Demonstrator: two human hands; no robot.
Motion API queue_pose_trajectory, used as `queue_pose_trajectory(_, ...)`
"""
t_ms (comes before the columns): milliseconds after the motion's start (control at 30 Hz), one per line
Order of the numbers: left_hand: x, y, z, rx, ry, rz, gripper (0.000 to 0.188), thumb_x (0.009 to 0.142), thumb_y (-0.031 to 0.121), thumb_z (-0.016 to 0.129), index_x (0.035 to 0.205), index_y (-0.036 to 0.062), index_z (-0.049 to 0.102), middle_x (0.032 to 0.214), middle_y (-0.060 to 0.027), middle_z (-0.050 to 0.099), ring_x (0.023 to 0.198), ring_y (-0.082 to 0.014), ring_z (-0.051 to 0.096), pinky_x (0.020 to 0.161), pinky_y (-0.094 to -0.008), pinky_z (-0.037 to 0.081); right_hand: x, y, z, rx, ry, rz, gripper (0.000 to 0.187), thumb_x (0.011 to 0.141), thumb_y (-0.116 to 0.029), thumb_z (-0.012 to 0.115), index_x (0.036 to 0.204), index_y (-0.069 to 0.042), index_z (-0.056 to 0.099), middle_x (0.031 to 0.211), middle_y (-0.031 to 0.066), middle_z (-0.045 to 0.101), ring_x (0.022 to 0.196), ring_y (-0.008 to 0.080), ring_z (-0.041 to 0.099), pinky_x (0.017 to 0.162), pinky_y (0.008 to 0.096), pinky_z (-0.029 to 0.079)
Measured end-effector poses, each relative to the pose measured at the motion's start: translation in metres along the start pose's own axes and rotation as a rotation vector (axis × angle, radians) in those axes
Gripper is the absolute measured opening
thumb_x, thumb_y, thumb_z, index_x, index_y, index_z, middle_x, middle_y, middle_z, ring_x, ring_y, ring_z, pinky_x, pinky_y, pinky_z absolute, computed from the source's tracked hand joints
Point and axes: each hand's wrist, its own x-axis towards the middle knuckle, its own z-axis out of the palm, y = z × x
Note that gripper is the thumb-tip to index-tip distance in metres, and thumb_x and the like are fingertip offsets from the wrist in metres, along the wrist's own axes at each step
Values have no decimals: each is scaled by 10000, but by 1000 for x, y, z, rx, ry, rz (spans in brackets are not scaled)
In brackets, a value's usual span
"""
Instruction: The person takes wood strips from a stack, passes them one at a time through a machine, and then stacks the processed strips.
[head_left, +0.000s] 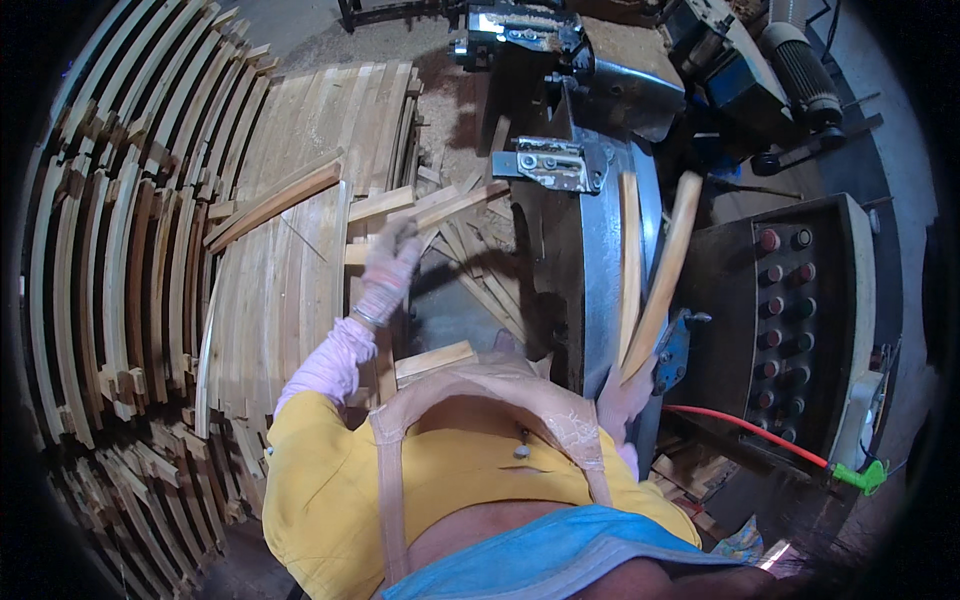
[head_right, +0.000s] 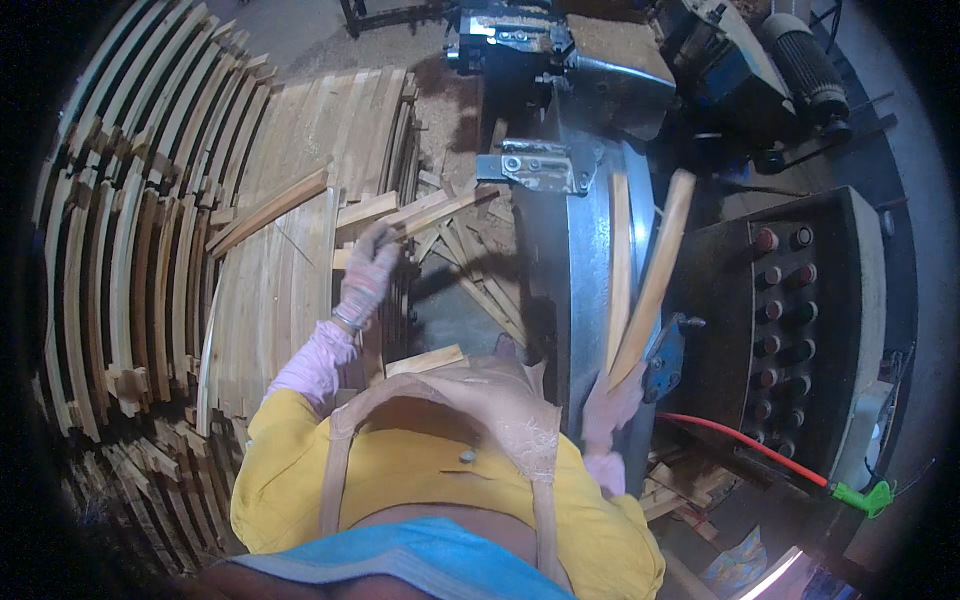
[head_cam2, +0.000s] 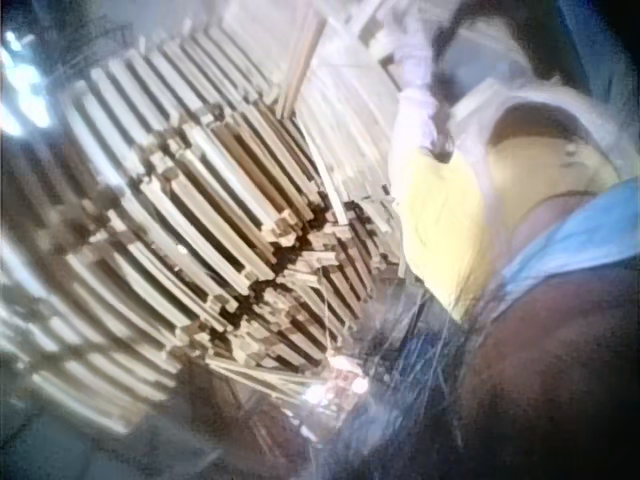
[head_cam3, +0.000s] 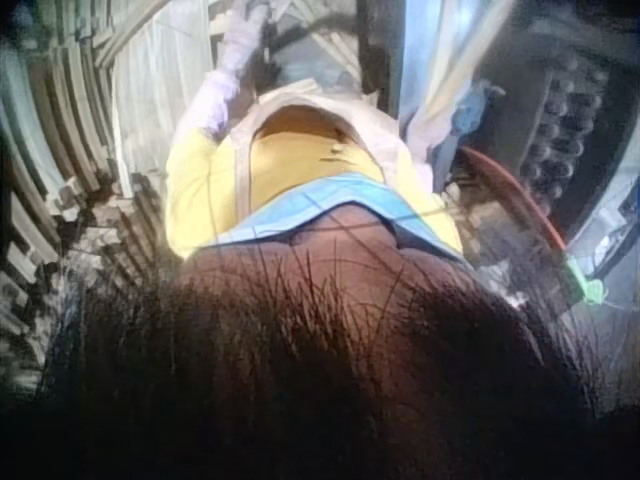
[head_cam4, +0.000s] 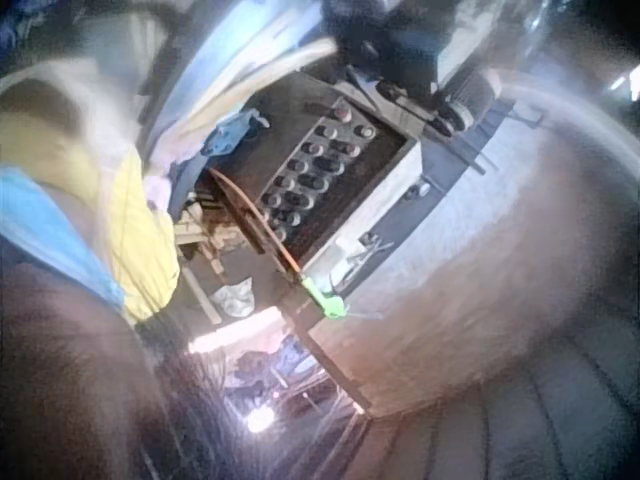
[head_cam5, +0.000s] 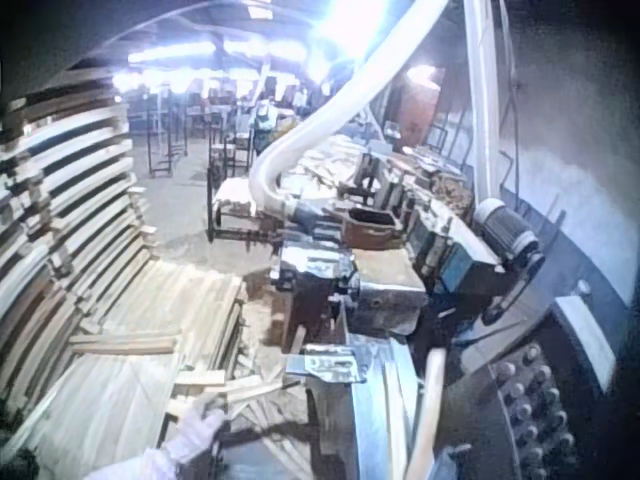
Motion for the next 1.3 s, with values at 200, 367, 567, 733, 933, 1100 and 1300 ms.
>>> queue_pose_trajectory(200, 63, 65, -59, 322, 282, 198, 494, 958, 272, 661, 1340, -38, 614, 1183, -226, 705, 1123, -315, 679, 1003, -376, 519, 145, -118, 56, 174, 320, -91, 612, 870, -298, 716, 1413, -107, 508, 1047, 257, 700, 985, 476, 663, 836, 577, 524)
queue_pose_trajectory(367, 166, -2, -138, 844, 433, 145, 814, 896, 556, 685, 1479, 14, 517, 1445, -268, 562, 1339, -389, 550, 1140, -433, 416, 182, -140, 71, -7, 223, -166, 661, 878, -393, 742, 1454, -183, 496, 1058, 210, 710, 999, 426, 680, 850, 564, 534)
queue_pose_trajectory(567, 224, -20, -182, 1280, 36, -69, 890, 914, 721, 545, 1507, 58, 506, 1559, -207, 488, 1393, -373, 518, 1176, -438, 373, 45, -6, 33, -161, 49, -302, 737, 899, -357, 724, 1508, -49, 446, 1128, 235, 678, 1074, 447, 631, 924, 554, 494)
queue_pose_trajectory(733, 257, -62, -224, 965, -345, -103, 717, 1000, 647, 471, 1366, 56, 644, 1395, -231, 631, 1324, -378, 573, 1111, -422, 415, -47, 93, 15, -178, 23, -358, 696, 915, -331, 707, 1496, -22, 479, 1237, 243, 639, 1118, 451, 591, 962, 540, 469)
queue_pose_trajectory(933, 220, -42, -227, 1023, -287, 110, 646, 987, 565, 548, 1281, 2, 667, 1246, -251, 691, 1174, -416, 648, 1022, -447, 480, 47, -8, 36, -83, 260, -501, 593, 883, -280, 752, 1379, 0, 587, 979, 218, 715, 893, 441, 663, 813, 533, 514)
queue_pose_trajectory(1100, 144, 53, -161, 1400, -401, 51, 769, 775, 409, 843, 1416, 72, 585, 1293, -224, 673, 1250, -392, 614, 1079, -452, 474, 164, -84, 81, -84, 380, -651, 462, 861, -328, 740, 1272, -126, 674, 975, 148, 716, 916, 359, 676, 856, 502, 513)
queue_pose_trajectory(1300, 129, 29, -193, 1320, -305, 197, 620, 799, 360, 848, 1302, 61, 640, 1255, -171, 691, 1154, -328, 667, 989, -422, 544, 202, -160, 80, -177, 245, -661, 460, 902, -375, 698, 1301, -146, 681, 1124, 146, 741, 1008, 366, 697, 907, 442, 545)
